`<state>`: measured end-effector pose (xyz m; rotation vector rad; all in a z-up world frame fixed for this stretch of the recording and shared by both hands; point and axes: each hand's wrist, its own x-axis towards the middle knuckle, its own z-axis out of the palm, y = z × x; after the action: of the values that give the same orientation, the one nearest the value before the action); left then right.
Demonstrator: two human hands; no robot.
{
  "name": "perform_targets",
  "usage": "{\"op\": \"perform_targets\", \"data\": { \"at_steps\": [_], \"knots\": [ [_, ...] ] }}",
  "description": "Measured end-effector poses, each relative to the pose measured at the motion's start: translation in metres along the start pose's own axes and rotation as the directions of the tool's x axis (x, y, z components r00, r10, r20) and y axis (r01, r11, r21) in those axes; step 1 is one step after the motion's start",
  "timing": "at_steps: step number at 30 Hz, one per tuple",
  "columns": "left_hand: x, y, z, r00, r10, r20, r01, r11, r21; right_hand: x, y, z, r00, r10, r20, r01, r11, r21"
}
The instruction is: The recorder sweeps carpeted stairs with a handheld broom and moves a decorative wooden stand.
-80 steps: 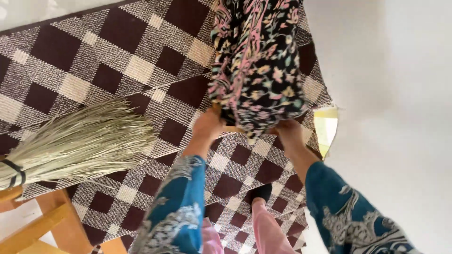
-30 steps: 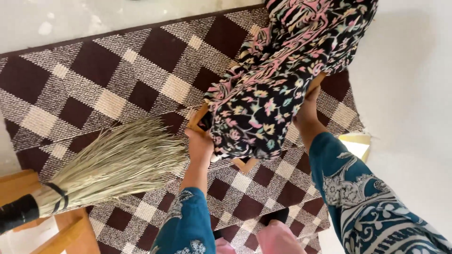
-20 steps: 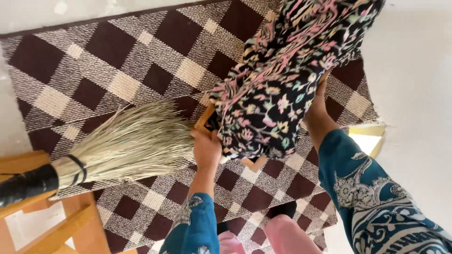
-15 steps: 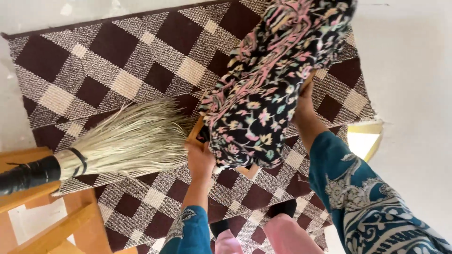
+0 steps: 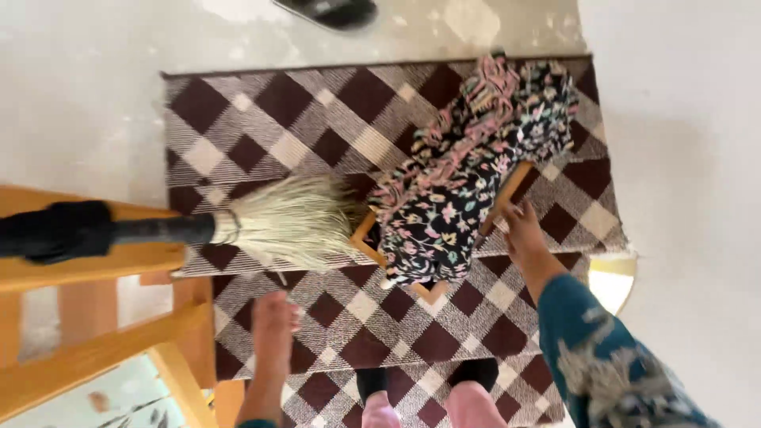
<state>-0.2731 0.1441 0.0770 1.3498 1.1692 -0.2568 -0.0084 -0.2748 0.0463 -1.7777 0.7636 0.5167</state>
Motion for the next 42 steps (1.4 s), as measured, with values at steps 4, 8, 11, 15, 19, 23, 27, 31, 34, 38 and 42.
{"op": "perform_targets", "data": {
  "at_steps": [4,8,11,15,19,23,27,31,34,38,42],
  "knots": [
    [-0.019,0.008,-0.106,0.908,0.305,-0.288,-0.366,0.911,-0.19,-0.005,0.041,-0.04,1.0,0.013,0.01,-0.015,0.961,0.275],
    [-0.034,0.083,-0.148,0.788,0.479,-0.387,-0.601,0.736,-0.312,-0.063,0.065,-0.069,0.993,-0.111,0.046,0.068,0.836,0.545],
    [-0.002,0.133,-0.153,0.732,0.478,-0.485,-0.666,0.651,-0.364,-0.119,0.065,-0.051,0.993,-0.105,-0.054,0.118,0.875,0.47],
    [-0.019,0.2,-0.168,0.773,0.422,-0.475,-0.632,0.577,-0.516,-0.203,0.052,-0.005,1.0,-0.021,0.015,0.007,0.783,0.622],
    [-0.065,0.239,-0.157,0.906,0.243,-0.347,-0.409,0.718,-0.564,-0.275,0.032,0.024,0.982,0.019,0.188,-0.12,0.831,0.543],
    [-0.128,0.222,-0.116,0.602,0.691,-0.399,-0.797,0.493,-0.349,-0.345,0.014,0.045,0.828,0.047,0.559,-0.247,0.926,0.287],
    [-0.251,0.216,-0.075,0.652,0.682,-0.331,-0.732,0.68,-0.041,-0.42,-0.056,0.036,0.722,-0.02,0.692,-0.208,0.947,0.245],
    [-0.38,0.251,-0.033,0.307,0.935,-0.175,-0.949,0.316,0.023,-0.454,-0.119,-0.004,0.586,-0.073,0.807,-0.28,0.916,0.286],
    [-0.414,0.248,0.001,0.199,0.979,0.051,-0.974,0.192,0.12,-0.46,-0.154,-0.039,0.437,-0.304,0.847,-0.294,0.842,0.453],
    [-0.429,0.224,0.081,-0.026,0.881,0.473,-0.999,-0.033,0.005,-0.484,-0.218,-0.105,0.68,-0.112,0.725,-0.462,0.701,0.542],
    [-0.458,0.216,0.156,-0.083,0.819,0.567,-0.996,-0.058,-0.062,-0.422,-0.208,-0.182,0.675,-0.231,0.701,-0.283,0.796,0.534]
  ]
}}
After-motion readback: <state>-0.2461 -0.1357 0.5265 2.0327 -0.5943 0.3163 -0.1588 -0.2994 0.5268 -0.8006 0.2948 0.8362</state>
